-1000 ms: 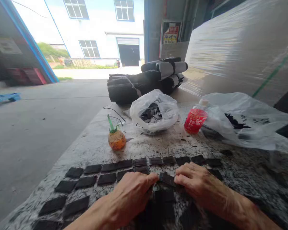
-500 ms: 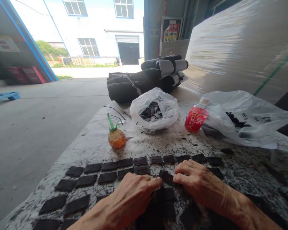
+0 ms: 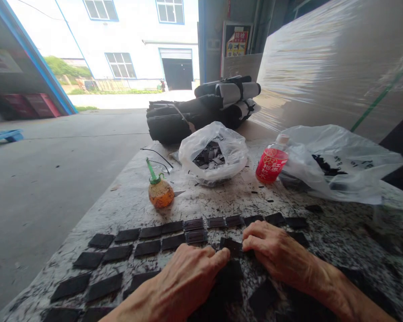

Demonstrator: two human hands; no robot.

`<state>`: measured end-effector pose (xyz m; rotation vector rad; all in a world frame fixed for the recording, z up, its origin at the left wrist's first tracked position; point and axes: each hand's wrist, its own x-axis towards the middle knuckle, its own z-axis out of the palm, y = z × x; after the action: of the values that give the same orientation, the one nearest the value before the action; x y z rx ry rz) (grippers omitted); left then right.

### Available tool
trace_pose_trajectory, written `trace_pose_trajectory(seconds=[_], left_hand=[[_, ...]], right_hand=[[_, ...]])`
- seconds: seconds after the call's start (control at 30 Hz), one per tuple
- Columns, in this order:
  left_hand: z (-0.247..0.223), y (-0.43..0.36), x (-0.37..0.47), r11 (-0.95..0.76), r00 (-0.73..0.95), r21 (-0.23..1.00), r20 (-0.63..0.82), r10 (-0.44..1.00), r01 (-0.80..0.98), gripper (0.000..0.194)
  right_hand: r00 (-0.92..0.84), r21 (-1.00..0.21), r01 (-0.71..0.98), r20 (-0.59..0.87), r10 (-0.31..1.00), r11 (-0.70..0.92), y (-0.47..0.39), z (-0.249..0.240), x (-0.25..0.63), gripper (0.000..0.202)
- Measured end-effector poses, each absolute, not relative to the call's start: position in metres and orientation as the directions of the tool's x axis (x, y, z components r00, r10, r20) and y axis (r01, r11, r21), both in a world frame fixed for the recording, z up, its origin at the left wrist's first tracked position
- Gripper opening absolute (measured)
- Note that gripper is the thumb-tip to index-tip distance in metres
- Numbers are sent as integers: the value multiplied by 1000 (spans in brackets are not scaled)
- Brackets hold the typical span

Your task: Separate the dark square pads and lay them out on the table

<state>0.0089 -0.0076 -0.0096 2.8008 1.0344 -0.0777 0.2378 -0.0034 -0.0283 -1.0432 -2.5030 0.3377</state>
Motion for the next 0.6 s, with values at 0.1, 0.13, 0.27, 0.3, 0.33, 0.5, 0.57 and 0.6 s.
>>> trace_pose_trajectory(seconds=[0.1, 0.13, 0.27, 0.3, 0.33, 0.5, 0.57, 0.6], left_hand=[[-14, -6, 8, -758, 765, 108, -79, 639, 643, 44], [-16, -6, 8, -760, 767, 101, -69, 638, 642, 44], [-20, -7, 8, -764, 767, 70, -44, 640, 641, 39], [-20, -8, 9, -764, 767, 67, -40, 641, 642, 38], [-19, -8, 10, -765, 767, 65, -38, 640, 641, 37], [-11, -7, 16, -752, 756, 82, -50, 653, 654, 28], [-7, -6, 18, -738, 746, 108, -78, 662, 666, 28], [-6, -6, 17, -723, 736, 138, -90, 671, 677, 30]], right_hand=[[-637, -357, 622, 285, 716, 696, -4, -29, 238, 24], [-631, -341, 630, 297, 716, 697, -4, -30, 239, 24], [-531, -209, 729, 428, 731, 652, -7, -35, 247, 25], [-506, -191, 751, 448, 737, 632, -8, -37, 250, 26], [-494, -184, 763, 452, 743, 619, -10, -38, 252, 27], [-515, -174, 765, 412, 752, 620, -20, -41, 257, 30], [-522, -153, 769, 408, 749, 620, -22, -42, 258, 29], [-527, -146, 772, 398, 751, 618, -23, -42, 259, 29]])
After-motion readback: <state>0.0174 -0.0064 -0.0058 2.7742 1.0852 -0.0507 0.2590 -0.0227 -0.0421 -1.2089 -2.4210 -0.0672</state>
